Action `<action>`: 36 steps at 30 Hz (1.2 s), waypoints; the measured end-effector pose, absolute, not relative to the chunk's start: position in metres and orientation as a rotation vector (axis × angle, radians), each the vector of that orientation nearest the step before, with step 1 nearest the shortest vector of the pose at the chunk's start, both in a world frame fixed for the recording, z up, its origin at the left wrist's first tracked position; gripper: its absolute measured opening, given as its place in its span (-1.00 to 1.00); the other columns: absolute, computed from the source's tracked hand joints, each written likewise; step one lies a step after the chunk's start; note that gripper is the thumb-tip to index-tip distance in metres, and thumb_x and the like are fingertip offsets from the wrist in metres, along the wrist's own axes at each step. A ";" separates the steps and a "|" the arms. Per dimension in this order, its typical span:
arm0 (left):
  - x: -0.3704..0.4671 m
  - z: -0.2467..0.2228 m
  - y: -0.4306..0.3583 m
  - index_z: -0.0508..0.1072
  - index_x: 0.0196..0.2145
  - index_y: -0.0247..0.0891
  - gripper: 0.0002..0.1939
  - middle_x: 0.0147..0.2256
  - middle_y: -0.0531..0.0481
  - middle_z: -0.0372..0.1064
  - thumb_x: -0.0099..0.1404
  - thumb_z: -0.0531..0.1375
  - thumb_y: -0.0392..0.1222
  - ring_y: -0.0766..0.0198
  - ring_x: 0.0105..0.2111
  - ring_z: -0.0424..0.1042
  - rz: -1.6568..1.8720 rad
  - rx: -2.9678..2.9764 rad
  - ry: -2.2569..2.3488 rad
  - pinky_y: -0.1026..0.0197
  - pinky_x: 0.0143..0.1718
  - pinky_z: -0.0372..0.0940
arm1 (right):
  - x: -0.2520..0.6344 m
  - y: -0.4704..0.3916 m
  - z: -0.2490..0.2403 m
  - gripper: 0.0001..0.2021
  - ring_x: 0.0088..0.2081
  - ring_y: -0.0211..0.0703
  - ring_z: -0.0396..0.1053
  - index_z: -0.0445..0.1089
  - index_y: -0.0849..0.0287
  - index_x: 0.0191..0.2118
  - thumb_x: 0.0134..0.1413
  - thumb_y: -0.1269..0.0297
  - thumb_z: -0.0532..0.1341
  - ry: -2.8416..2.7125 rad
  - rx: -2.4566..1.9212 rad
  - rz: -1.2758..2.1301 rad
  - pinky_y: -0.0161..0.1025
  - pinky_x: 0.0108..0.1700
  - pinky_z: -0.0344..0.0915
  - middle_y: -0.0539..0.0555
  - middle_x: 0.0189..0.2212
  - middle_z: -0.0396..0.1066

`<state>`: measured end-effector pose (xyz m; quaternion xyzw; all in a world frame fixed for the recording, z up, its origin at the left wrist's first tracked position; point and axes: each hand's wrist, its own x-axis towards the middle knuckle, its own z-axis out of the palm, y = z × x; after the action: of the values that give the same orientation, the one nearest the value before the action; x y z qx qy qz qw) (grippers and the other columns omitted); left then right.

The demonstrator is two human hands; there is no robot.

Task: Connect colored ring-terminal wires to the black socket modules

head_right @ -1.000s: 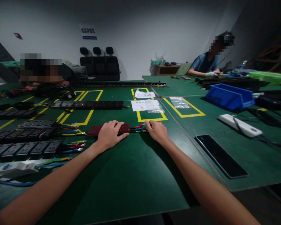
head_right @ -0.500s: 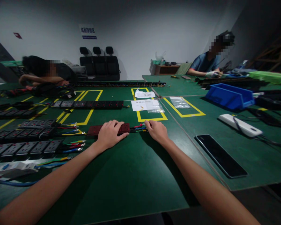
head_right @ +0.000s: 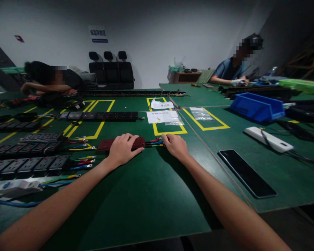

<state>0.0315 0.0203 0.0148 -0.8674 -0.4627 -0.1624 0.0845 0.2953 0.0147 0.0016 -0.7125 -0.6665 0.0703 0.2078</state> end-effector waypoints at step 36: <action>0.032 0.016 0.019 0.41 0.15 -0.27 -0.31 -0.06 -0.21 0.40 0.41 0.02 0.36 -0.01 -0.09 0.38 -0.459 -2.585 -1.376 0.00 -0.09 0.26 | 0.297 0.015 -0.001 -0.48 -0.45 -0.16 0.26 0.35 0.13 -0.51 0.38 -0.05 -0.04 -1.853 -1.945 0.181 -0.24 -0.42 -0.11 0.09 -0.49 0.43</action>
<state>0.0324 0.0194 0.0165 -0.8686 -0.4625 -0.1542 0.0886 0.2965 0.0154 -0.0013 -0.7042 -0.6709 0.0656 0.2228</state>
